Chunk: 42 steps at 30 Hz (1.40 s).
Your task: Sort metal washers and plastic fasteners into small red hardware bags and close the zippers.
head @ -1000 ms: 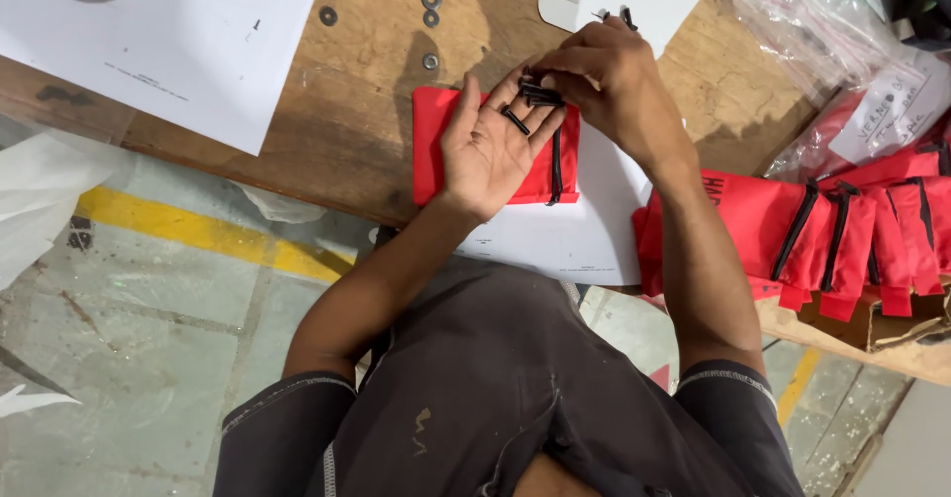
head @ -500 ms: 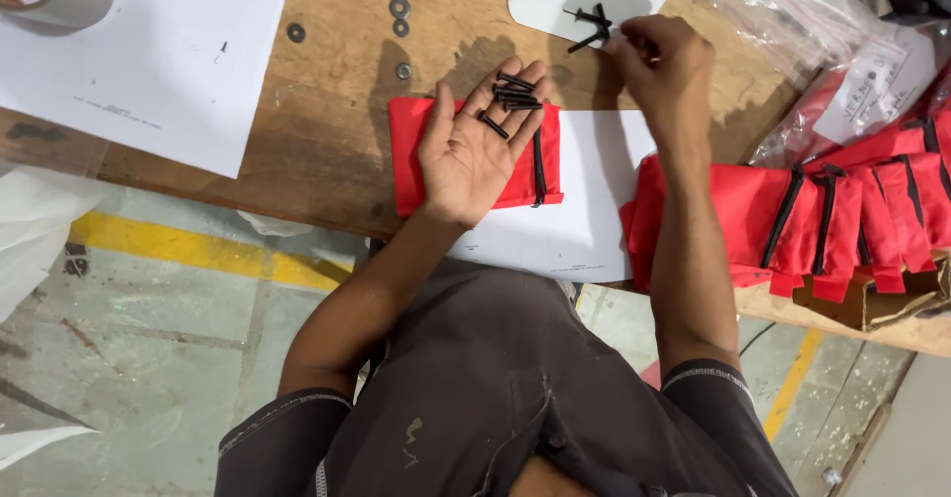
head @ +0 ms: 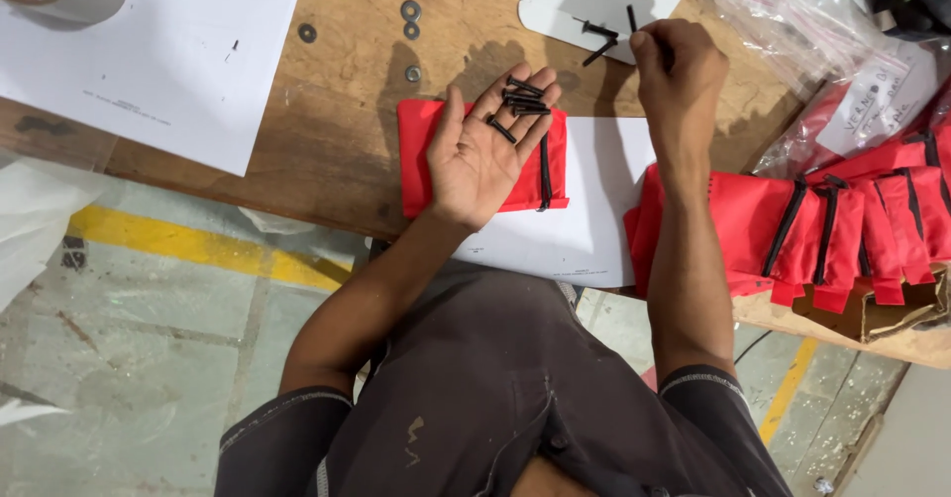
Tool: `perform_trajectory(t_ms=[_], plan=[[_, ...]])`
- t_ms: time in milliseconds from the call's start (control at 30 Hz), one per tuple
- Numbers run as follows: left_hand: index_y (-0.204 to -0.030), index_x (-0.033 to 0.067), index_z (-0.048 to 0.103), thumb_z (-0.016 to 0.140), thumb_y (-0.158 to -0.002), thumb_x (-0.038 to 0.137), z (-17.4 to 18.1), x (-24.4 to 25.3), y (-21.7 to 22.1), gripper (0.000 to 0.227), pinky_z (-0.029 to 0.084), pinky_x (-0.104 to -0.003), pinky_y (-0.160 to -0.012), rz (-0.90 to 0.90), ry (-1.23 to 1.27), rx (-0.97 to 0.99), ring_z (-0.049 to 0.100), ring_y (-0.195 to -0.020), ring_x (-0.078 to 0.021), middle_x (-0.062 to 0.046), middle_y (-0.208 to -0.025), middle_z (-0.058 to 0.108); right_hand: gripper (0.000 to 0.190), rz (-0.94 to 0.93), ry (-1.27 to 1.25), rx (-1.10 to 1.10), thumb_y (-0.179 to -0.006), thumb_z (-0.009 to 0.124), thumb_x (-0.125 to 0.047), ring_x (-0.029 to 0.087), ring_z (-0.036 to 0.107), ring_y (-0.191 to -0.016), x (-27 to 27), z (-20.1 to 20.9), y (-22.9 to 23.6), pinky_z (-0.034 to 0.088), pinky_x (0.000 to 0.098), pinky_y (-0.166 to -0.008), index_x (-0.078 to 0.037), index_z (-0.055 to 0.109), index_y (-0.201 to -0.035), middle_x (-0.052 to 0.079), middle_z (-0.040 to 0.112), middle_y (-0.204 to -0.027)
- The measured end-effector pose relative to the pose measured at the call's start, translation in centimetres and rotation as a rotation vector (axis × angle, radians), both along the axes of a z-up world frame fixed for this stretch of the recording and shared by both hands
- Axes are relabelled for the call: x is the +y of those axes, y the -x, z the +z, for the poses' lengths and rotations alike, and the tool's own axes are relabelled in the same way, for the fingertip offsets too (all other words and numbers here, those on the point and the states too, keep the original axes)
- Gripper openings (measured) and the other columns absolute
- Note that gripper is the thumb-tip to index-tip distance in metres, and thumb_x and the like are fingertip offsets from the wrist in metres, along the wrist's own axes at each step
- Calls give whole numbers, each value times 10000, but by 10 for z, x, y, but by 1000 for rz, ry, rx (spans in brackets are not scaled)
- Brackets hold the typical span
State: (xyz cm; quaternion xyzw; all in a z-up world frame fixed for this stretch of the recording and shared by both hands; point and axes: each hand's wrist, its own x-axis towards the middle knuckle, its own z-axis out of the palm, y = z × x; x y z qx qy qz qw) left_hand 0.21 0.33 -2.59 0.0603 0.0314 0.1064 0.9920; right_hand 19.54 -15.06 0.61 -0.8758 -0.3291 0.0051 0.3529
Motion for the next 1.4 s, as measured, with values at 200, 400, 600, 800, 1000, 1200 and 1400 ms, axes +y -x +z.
perform_trajectory(t_ms=[200, 400, 600, 800, 1000, 1200, 1400], plan=[[-1628, 11, 321, 318, -1119, 582, -13, -5, -2, 765, 230, -437, -1361, 4, 52, 5, 302, -1595, -274, -168, -1671, 353, 79, 210, -36, 66, -1048, 752, -29, 188, 665, -781, 28, 44, 44, 528, 315, -685, 34, 736, -1092, 137, 694, -960], [-1639, 0, 306, 319, -1124, 589, -8, -3, -1, 783, 225, -428, -1363, 8, 56, 7, 324, -1579, -277, -179, -1654, 364, 81, 290, -30, 88, -1013, 739, 22, 180, 698, -786, 34, 45, 51, 532, 312, -665, 16, 752, -1094, 126, 689, -966], [-1628, 14, 316, 325, -1115, 584, -5, -2, 0, 767, 241, -422, -1355, -9, 12, -4, 311, -1598, -279, -181, -1669, 368, 218, 172, -23, -48, -980, 723, 83, 222, 701, -874, 10, 20, 17, 580, 311, -721, 25, 749, -1189, 157, 660, -1072], [-1626, 12, 320, 327, -1117, 578, -3, -2, 0, 761, 238, -424, -1358, -5, 10, -16, 314, -1603, -287, -176, -1670, 373, 210, 188, 29, -79, -946, 733, 99, 280, 696, -875, 8, -1, 8, 575, 353, -725, 21, 752, -1140, 177, 652, -1076], [-1621, 14, 332, 334, -1117, 577, -3, -2, 1, 756, 237, -427, -1360, 1, 16, -14, 310, -1599, -293, -179, -1658, 387, 187, 155, 73, -189, -916, 740, 90, 300, 685, -865, 11, 3, 14, 557, 373, -725, 20, 759, -1088, 166, 655, -1010], [-1621, 4, 344, 344, -1126, 588, -18, -6, -1, 765, 254, -432, -1349, 11, 69, -12, 368, -1550, -274, -169, -1613, 438, 139, 209, -13, -59, -959, 759, 49, 238, 687, -848, 24, 42, 45, 550, 341, -713, 14, 741, -1093, 142, 680, -1022], [-1623, 9, 348, 357, -1116, 586, -11, -5, 0, 768, 269, -418, -1324, 18, 39, 7, 411, -1494, -237, -143, -1597, 468, 153, 320, -37, 113, -955, 782, 5, 211, 688, -805, 34, 45, 68, 542, 315, -671, 17, 741, -1102, 131, 687, -991]])
